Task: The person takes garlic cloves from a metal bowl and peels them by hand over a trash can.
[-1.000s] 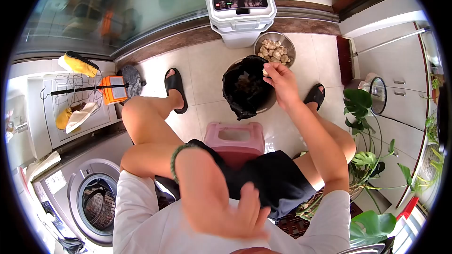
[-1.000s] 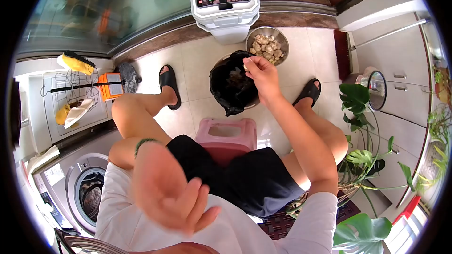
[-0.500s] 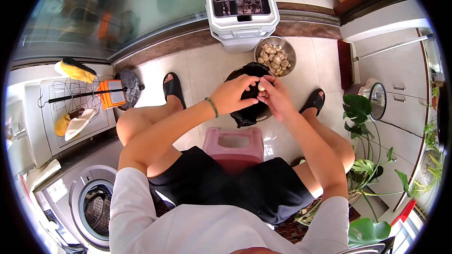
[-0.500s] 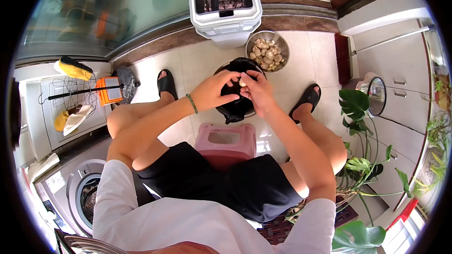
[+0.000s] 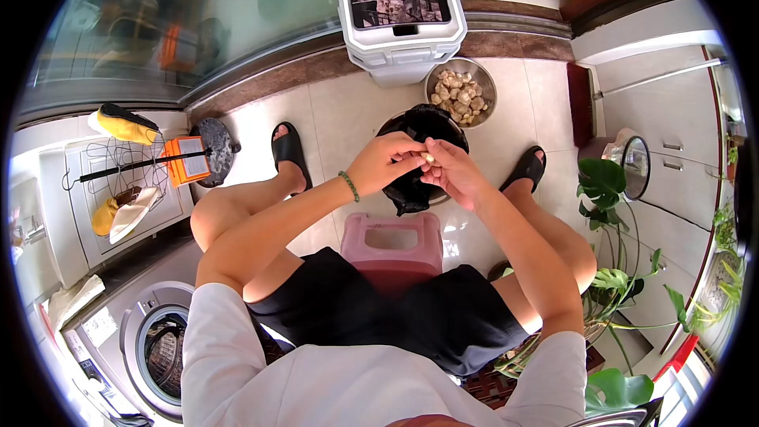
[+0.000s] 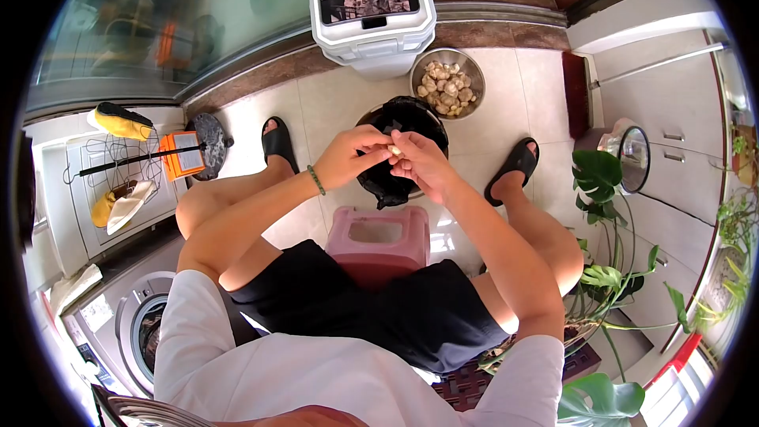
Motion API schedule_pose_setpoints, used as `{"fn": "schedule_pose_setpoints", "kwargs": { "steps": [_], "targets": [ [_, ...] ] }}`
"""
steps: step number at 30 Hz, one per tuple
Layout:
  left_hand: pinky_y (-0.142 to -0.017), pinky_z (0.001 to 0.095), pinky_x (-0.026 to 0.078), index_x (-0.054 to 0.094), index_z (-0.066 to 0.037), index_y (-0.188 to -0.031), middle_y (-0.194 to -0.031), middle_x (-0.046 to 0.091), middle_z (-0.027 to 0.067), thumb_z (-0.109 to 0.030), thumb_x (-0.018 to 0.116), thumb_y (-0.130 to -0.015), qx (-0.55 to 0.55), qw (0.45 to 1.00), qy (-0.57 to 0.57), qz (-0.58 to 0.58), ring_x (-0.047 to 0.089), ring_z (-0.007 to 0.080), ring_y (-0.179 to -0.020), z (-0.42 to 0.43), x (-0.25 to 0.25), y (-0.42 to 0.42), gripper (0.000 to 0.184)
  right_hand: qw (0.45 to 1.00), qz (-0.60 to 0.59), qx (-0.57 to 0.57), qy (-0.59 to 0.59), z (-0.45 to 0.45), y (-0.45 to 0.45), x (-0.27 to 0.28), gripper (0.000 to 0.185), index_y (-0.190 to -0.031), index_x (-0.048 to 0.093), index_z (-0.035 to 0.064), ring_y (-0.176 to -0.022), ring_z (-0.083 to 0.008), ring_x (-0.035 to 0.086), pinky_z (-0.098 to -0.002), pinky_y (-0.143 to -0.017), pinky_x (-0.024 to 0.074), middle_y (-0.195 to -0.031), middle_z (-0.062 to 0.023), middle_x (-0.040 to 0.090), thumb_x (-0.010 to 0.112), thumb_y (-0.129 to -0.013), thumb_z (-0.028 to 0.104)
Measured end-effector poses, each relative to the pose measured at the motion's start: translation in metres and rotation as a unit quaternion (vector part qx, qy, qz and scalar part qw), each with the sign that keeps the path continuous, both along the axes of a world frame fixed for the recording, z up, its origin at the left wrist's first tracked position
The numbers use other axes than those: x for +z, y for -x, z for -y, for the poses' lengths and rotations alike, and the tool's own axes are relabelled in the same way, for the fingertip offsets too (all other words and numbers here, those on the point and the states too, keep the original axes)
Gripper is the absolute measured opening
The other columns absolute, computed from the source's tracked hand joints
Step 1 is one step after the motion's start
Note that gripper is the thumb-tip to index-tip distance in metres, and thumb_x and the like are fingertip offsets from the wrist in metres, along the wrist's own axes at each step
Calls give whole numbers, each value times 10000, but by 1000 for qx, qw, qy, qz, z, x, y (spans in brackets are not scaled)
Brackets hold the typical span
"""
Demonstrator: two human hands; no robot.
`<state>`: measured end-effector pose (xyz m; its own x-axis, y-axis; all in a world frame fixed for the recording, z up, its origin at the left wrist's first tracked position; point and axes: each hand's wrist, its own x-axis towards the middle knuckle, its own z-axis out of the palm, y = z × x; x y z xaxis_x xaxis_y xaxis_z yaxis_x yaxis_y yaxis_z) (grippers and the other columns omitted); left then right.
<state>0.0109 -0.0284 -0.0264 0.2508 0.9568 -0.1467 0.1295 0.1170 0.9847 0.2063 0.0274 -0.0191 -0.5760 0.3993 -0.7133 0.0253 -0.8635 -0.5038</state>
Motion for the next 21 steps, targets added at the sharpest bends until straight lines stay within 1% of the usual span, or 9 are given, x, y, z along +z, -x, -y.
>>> {"fn": "schedule_pose_setpoints", "kwargs": {
  "steps": [2, 5, 8, 11, 15, 17, 18, 19, 21],
  "targets": [
    [-763, 272, 507, 674, -15, -1093, -984, 623, 63, -83, 668, -896, 14, 1000, -15, -13, 634, 152, -856, 1, 4, 2, 209, 1000, 8, 8, -7, 2, 1, 0, 321, -1001, 572, 123, -729, -78, 587, -268, -734, 520, -834, 22, 606, 542, -979, 443],
    [-746, 268, 500, 693, -29, -1080, -993, 621, 57, -71, 686, -877, 32, 998, -42, -37, 628, 148, -842, 2, 13, 3, 208, 1000, 3, 16, 0, 4, 1, -5, 339, -1002, 586, 113, -714, -81, 587, -271, -737, 524, -834, 14, 617, 511, -994, 444],
    [-736, 264, 496, 696, -39, -1078, -990, 620, 52, -62, 701, -859, 34, 997, -56, -32, 626, 143, -836, 5, 8, 4, 221, 1000, 7, 28, 1, 8, 3, -5, 377, -1023, 590, 91, -659, -99, 587, -269, -703, 517, -824, -21, 624, 524, -985, 460],
    [-737, 257, 494, 700, -39, -1043, -993, 621, 48, -65, 708, -855, 25, 998, -57, -31, 619, 134, -837, 6, 3, 5, 190, 999, 22, 38, 4, 7, 6, 6, 397, -1015, 601, 95, -649, -106, 592, -273, -695, 517, -833, -24, 632, 497, -992, 477],
    [-736, 228, 477, 673, -35, -1029, -1012, 629, 33, -48, 664, -890, 47, 998, -33, 14, 605, 102, -857, 1, 1, 6, 140, 999, 29, 41, 17, -1, 6, 8, 396, -1025, 605, 94, -712, -116, 603, -274, -701, 514, -877, -33, 638, 479, -1001, 469],
    [-736, 246, 499, 664, -30, -1025, -1016, 650, 37, -77, 662, -893, 80, 996, 8, 49, 616, 108, -833, 0, -3, 6, 141, 992, 107, 20, -58, -3, 9, 9, 397, -1037, 606, 90, -799, -124, 605, -269, -724, 508, -931, -44, 637, 469, -1003, 461],
    [-742, 242, 502, 652, -10, -1031, -1004, 670, 32, -74, 646, -910, 85, 994, 26, 60, 615, 92, -839, 0, -5, 6, 136, 991, 103, -16, -79, -4, 8, 8, 279, -1067, 595, 76, -866, -125, 592, -257, -752, 498, -979, -47, 626, 535, -988, 337],
    [-742, 242, 502, 652, -10, -1031, -1004, 670, 32, -74, 646, -910, 84, 994, 27, 60, 615, 92, -839, 0, -6, 6, 136, 991, 103, -16, -78, -3, 8, 5, 279, -1067, 595, 76, -866, -125, 592, -257, -752, 498, -979, -47, 626, 535, -988, 337],
    [-736, 235, 501, 648, -2, -1014, -965, 683, 30, -70, 643, -916, 97, 991, 41, 79, 616, 78, -830, -1, -7, 6, 120, 950, 56, -82, -296, 0, 8, -3, 198, -1101, 573, 62, -866, -122, 588, -245, -766, 492, -999, -38, 618, 605, -934, 164]
  ]
}}
